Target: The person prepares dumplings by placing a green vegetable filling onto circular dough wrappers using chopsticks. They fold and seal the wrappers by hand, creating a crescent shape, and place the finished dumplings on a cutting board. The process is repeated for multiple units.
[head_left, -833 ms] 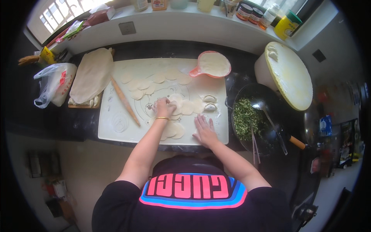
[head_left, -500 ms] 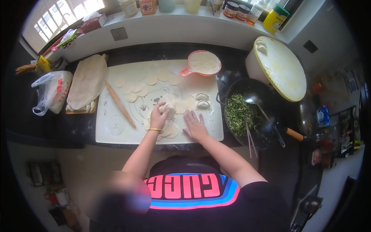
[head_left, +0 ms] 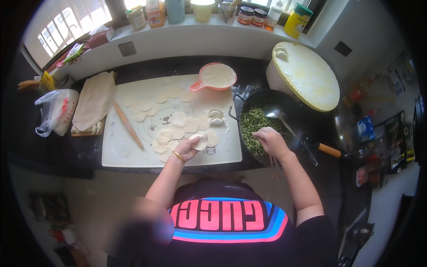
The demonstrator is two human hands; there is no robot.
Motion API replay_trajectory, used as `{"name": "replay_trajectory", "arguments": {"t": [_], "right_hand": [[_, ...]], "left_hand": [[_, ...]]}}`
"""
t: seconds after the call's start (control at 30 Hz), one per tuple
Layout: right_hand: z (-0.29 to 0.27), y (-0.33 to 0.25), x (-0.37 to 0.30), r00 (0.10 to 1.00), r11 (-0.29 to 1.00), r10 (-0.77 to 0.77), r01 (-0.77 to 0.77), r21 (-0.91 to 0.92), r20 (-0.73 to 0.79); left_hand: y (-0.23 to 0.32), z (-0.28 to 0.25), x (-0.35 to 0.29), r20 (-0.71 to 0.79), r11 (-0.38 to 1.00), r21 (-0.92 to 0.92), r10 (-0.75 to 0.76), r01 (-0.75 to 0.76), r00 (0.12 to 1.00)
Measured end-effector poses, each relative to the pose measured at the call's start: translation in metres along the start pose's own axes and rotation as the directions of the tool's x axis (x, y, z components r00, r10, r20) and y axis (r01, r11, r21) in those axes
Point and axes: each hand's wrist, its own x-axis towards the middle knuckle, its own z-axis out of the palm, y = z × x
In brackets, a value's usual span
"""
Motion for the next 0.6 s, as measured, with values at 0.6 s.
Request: {"name": "replay_trajectory", "arguments": {"t": [0.6], "right_hand": [[-0.015, 0.049, -0.072, 0.968, 0.983, 0.025, 0.021, 0.182, -0.248]], "left_hand": [[-0.04, 0.028, 0.041, -0.317, 0.426, 0.9, 0.489, 0.095, 0.812]]}}
